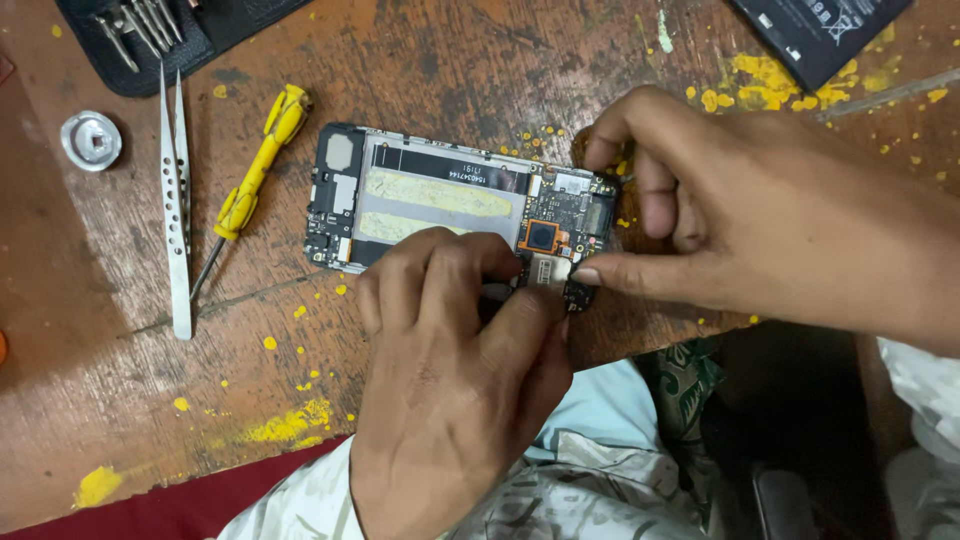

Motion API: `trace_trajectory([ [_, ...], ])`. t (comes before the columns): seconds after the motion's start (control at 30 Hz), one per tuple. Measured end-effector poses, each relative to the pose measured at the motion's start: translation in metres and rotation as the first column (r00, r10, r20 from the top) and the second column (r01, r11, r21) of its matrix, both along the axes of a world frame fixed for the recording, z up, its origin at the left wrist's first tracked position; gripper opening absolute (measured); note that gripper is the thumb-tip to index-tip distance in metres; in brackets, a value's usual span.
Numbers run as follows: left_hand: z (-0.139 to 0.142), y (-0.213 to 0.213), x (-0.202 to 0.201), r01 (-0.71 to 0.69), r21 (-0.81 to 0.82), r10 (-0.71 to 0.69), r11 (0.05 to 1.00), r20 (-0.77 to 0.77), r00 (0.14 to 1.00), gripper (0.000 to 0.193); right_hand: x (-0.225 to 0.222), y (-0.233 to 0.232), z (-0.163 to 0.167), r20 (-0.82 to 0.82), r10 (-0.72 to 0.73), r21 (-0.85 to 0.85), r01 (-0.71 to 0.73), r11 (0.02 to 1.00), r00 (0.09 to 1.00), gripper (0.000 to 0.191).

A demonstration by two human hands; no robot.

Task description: The person works on a disassembled smartphone motherboard, using tweezers to manipulate small components and connectors on the circuit board. They repeatedly adjust and reposition tiny parts while the phone remains open on the workbench.

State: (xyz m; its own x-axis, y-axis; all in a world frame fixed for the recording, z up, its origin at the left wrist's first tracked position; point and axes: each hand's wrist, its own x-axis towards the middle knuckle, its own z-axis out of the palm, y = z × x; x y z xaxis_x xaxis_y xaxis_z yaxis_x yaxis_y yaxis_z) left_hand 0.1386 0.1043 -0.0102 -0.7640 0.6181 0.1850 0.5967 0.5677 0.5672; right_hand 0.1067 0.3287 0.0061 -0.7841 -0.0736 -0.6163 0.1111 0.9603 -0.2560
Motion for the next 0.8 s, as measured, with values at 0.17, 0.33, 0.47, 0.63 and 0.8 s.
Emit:
trace_trajectory([
  [0.17, 0.002, 0.004, -0.001, -0.025, 0.005, 0.025, 1.0, 0.01, 1.0, 0.025, -0.008, -0.006, 0.009, 0.077, 0.018, 0.02, -0.02, 1.0, 0.997, 0.079],
  [0.33, 0.004, 0.007, -0.003, -0.032, -0.02, 0.033, 0.999, 0.012, 0.999, 0.02, -0.012, -0.013, 0.016, 0.091, 0.021, 0.016, -0.023, 1.0, 0.996, 0.082],
  [0.47, 0.006, 0.009, -0.005, -0.027, -0.052, 0.028, 0.998, 0.017, 0.999, 0.018, -0.018, -0.016, 0.023, 0.144, 0.008, 0.022, -0.011, 1.0, 0.99, 0.081],
  [0.63, 0.01, 0.007, -0.008, -0.008, -0.028, 0.009, 1.0, 0.035, 0.999, 0.016, -0.01, -0.008, 0.017, 0.258, -0.006, 0.066, -0.011, 0.998, 0.966, 0.073],
  [0.8, 0.015, 0.002, -0.011, 0.058, -0.011, -0.058, 0.998, -0.057, 0.997, 0.03, 0.021, 0.01, -0.008, -0.344, 0.099, -0.416, -0.246, 0.876, 0.934, 0.04],
])
